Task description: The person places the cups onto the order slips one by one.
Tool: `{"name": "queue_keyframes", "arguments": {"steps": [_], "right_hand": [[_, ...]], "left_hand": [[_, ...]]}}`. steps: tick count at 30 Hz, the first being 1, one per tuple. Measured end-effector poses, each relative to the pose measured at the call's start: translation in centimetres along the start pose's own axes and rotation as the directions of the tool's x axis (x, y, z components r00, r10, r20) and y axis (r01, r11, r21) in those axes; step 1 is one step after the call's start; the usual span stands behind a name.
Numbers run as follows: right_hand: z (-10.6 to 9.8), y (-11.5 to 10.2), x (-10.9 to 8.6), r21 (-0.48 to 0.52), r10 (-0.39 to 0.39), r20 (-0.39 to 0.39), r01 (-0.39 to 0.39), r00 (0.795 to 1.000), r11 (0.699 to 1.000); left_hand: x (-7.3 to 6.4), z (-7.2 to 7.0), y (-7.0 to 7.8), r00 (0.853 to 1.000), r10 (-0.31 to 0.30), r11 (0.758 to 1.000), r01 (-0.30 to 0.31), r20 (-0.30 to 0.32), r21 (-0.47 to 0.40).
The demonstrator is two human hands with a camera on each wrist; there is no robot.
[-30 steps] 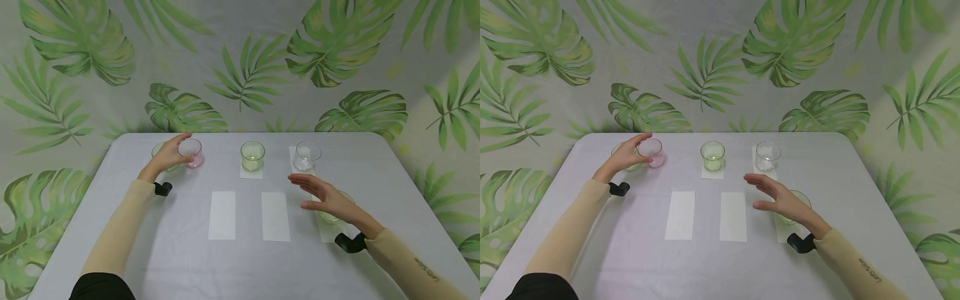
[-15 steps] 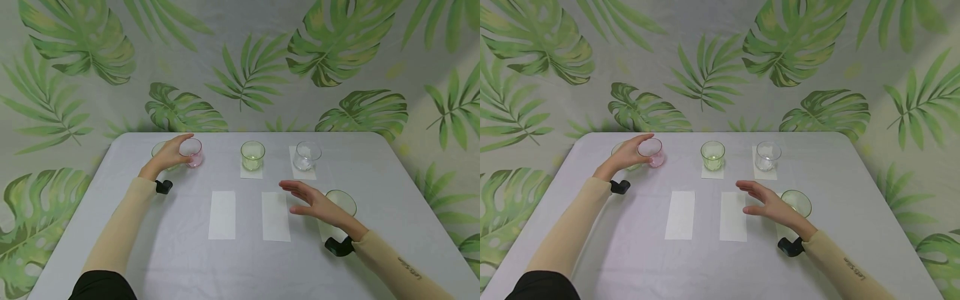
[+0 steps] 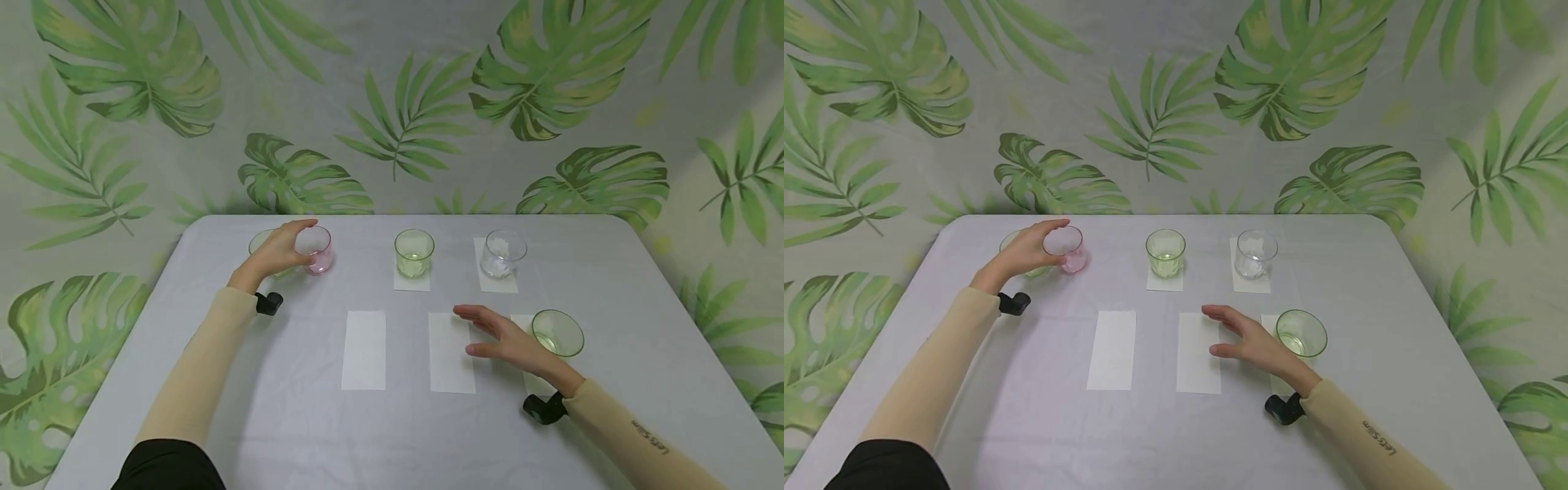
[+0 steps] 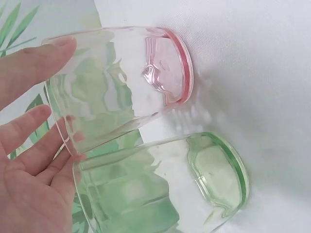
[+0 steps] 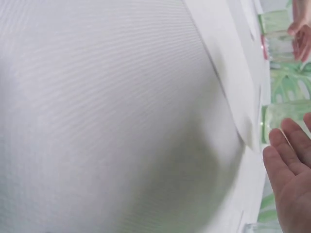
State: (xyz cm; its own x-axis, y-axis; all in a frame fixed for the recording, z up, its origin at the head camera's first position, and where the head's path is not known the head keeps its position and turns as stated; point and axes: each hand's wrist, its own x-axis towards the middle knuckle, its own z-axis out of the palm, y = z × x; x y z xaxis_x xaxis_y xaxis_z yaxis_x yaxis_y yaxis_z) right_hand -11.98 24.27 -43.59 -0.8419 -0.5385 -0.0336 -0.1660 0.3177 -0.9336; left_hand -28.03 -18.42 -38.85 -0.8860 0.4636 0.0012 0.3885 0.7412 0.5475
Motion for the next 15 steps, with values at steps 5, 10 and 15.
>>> {"name": "queue_keyframes", "arguments": {"steps": [5,10,15], "right_hand": [[0.1,1.0,-0.1,-0.046,0.036,-0.021,-0.037,0.999,0.998],[0.4,1.4,-0.1,-0.122,0.062,-0.045,-0.067,0.997,0.99],[0.6,1.5,-0.3,-0.172,0.073,-0.057,-0.082,0.996,0.982]], "left_hand": [[0.0,0.1,0.0,1.0,-0.001,1.0,0.001,-0.006,0.003],[-0.1,0.2,0.1,1.0,-0.01,1.0,0.009,-0.025,-0.015],[-0.3,0.4,0.3,0.998,-0.001,0.999,-0.002,-0.059,-0.043]]}}
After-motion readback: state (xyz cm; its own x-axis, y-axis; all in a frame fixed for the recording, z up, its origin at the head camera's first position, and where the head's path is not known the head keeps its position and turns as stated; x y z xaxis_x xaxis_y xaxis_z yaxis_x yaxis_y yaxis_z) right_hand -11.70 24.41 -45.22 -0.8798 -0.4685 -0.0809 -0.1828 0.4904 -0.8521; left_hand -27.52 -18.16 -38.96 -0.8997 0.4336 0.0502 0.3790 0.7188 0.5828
